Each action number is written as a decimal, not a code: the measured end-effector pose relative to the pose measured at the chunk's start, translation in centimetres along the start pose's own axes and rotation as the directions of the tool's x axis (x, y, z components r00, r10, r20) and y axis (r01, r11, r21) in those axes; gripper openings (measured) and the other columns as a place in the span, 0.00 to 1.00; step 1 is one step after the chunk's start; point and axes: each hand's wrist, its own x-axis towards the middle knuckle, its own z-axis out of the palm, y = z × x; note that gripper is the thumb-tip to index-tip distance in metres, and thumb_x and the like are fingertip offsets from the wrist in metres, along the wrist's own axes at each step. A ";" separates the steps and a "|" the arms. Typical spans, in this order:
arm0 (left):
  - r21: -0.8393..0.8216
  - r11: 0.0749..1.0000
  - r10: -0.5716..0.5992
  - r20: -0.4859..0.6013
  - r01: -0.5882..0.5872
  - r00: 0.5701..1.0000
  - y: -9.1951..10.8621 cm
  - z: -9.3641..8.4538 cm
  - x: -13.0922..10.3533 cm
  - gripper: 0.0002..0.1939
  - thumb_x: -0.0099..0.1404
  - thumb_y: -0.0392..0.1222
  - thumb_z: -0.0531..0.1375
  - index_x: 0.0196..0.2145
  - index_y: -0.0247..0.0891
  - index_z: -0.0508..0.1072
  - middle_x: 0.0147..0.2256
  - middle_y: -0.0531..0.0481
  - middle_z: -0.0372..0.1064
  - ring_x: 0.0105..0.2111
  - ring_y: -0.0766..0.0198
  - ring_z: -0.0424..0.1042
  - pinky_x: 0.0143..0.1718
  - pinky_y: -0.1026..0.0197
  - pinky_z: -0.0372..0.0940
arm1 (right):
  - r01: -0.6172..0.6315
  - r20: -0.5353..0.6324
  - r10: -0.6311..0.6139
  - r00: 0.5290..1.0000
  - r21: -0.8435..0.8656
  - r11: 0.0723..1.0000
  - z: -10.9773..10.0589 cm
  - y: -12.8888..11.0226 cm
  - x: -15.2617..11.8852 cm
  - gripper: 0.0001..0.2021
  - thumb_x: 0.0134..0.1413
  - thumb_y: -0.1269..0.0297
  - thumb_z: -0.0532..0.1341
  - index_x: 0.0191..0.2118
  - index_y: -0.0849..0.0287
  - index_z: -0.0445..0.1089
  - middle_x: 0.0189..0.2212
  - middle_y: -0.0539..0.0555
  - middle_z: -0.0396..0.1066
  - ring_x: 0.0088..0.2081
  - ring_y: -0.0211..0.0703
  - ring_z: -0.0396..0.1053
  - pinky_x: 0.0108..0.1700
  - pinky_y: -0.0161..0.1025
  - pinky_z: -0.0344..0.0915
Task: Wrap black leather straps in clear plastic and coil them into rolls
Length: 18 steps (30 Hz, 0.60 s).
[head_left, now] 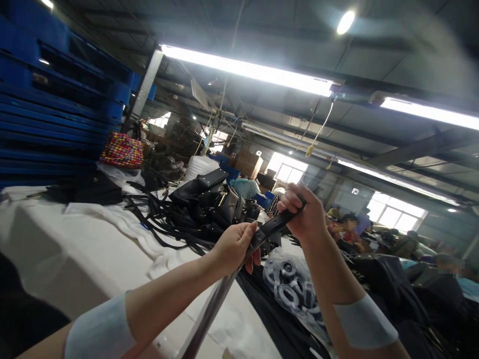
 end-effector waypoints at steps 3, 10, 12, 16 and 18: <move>-0.012 1.000 0.010 -0.004 -0.010 1.000 0.2 0.5 0.4 0.29 0.59 0.70 0.53 0.26 0.38 0.63 0.14 0.53 0.68 0.08 0.70 0.61 0.08 0.71 0.53 | -0.028 0.084 0.028 0.996 -0.003 1.000 0.1 0.4 0.0 0.15 0.57 0.52 0.63 0.27 0.58 0.70 0.14 0.42 0.51 0.17 0.31 0.50 0.25 0.33 0.62; 0.088 0.995 0.053 -0.056 -0.048 0.997 0.3 0.4 1.0 0.30 0.63 0.68 0.51 0.22 0.36 0.64 0.13 0.52 0.66 0.07 0.71 0.60 0.07 0.70 0.51 | -0.197 0.232 0.291 0.928 -0.359 0.912 0.2 3.6 -2.2 0.27 0.53 0.38 0.59 0.37 0.60 0.77 0.27 0.55 0.75 0.28 0.43 0.73 0.31 0.39 0.67; 0.097 0.994 0.053 -0.064 -0.047 0.997 -0.1 0.5 0.9 0.30 0.63 0.68 0.50 0.21 0.37 0.64 0.12 0.52 0.65 0.07 0.71 0.59 0.07 0.70 0.50 | -0.257 0.249 0.375 0.893 -0.403 0.879 0.2 3.4 -2.4 0.29 0.52 0.36 0.57 0.38 0.61 0.77 0.26 0.54 0.76 0.27 0.44 0.73 0.30 0.39 0.66; 0.057 0.997 0.062 -0.059 -0.059 0.996 -0.7 1.2 0.9 0.28 0.64 0.68 0.50 0.25 0.38 0.63 0.13 0.56 0.64 0.07 0.72 0.58 0.07 0.72 0.48 | -0.082 0.114 0.118 0.986 -0.284 0.955 -0.1 1.7 -1.0 0.23 0.51 0.44 0.64 0.35 0.62 0.77 0.31 0.56 0.77 0.35 0.44 0.75 0.42 0.39 0.69; 0.068 0.995 0.079 -0.065 -0.075 0.995 -0.7 1.6 1.1 0.28 0.64 0.68 0.50 0.26 0.38 0.64 0.12 0.57 0.63 0.07 0.72 0.58 0.07 0.72 0.47 | 0.073 0.012 -0.073 0.997 -0.290 0.954 -0.2 0.8 0.1 0.16 0.47 0.51 0.68 0.36 0.60 0.76 0.26 0.52 0.76 0.31 0.41 0.74 0.41 0.39 0.69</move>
